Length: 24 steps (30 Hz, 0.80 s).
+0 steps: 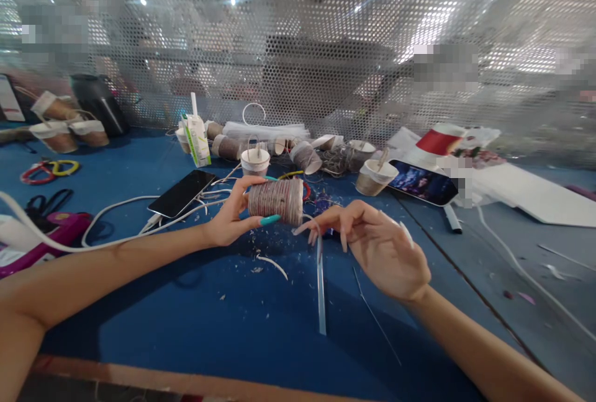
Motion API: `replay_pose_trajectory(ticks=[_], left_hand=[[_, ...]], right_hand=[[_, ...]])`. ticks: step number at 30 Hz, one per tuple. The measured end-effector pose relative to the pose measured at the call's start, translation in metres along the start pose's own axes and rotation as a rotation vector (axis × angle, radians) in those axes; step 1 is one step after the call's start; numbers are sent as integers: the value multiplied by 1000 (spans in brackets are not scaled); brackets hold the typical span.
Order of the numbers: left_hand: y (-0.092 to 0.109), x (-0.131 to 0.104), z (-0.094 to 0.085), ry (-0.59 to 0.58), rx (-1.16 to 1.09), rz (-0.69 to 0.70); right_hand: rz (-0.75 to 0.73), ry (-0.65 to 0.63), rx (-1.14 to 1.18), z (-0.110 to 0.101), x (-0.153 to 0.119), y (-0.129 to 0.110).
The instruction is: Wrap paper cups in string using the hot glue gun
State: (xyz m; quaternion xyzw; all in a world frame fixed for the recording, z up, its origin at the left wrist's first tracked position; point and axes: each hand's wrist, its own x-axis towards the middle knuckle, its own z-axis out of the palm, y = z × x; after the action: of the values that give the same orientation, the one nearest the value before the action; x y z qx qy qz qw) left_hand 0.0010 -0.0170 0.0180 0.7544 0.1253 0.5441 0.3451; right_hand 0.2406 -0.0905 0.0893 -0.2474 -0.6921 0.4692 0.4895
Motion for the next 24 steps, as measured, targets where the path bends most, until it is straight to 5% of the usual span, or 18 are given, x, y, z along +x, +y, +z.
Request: replay_pose_trajectory(ticks=[24], left_hand=[[0, 3, -1, -140, 4, 15]], right_hand=[[-27, -6, -51, -4, -1, -2]])
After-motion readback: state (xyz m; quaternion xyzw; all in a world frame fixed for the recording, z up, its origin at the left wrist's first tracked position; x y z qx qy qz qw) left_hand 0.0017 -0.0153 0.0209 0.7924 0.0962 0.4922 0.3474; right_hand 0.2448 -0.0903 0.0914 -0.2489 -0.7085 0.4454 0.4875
